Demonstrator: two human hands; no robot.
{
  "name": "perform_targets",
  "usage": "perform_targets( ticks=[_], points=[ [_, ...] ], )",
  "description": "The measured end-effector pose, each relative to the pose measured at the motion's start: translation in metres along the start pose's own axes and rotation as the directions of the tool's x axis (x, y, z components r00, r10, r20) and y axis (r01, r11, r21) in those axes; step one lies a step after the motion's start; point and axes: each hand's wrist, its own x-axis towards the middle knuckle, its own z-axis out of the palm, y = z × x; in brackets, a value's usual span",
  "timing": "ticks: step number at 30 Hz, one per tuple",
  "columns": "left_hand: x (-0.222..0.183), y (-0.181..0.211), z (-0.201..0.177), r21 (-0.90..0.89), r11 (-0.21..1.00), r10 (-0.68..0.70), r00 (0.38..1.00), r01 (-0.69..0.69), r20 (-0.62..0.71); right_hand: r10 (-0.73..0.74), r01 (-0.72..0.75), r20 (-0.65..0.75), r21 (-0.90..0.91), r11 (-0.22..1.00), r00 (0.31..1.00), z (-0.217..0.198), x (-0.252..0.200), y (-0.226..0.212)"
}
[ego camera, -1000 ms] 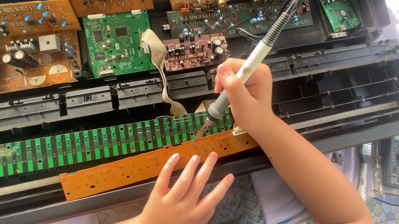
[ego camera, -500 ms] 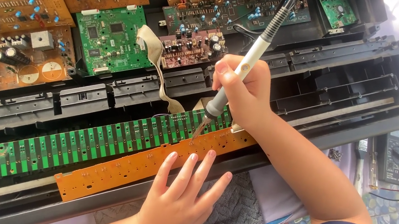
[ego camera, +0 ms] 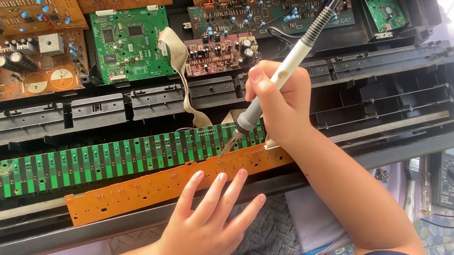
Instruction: Soldering components or joints on a printed circuit board inside an electronic instrument.
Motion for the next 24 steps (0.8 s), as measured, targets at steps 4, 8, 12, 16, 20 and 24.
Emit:
perform_targets(
  ticks=[4,8,12,16,20,24],
  points=[
    [-0.0005,-0.0002,0.0005,-0.012,1.000,-0.004,1.000,0.004,-0.003,0.035,-0.035,0.009,0.038,0.999,0.999,0.0001,0.0020,-0.0004],
    [0.0001,0.0004,0.0000,-0.004,1.000,-0.001,1.000,0.001,-0.001,0.049,-0.049,-0.005,0.090,0.995,0.999,-0.0007,0.0035,0.0023],
    [0.0007,0.0005,0.0002,-0.009,1.000,-0.003,1.000,0.003,-0.007,0.037,-0.038,0.016,0.078,0.996,0.999,-0.0009,0.0031,-0.0010],
    [0.0032,-0.0006,-0.0041,0.005,1.000,-0.009,1.000,0.009,-0.009,0.002,-0.005,0.021,0.147,0.989,1.000,-0.0008,0.0030,-0.0002],
    [0.0044,-0.0015,-0.0051,-0.044,0.999,-0.022,0.999,0.021,-0.033,0.049,-0.048,-0.005,0.136,0.989,0.999,0.0001,0.0044,-0.0047],
    [0.0015,-0.0014,-0.0042,-0.060,0.998,-0.019,0.999,0.018,-0.026,0.057,-0.051,-0.029,0.166,0.985,0.998,0.0004,0.0031,-0.0004]
  ],
)
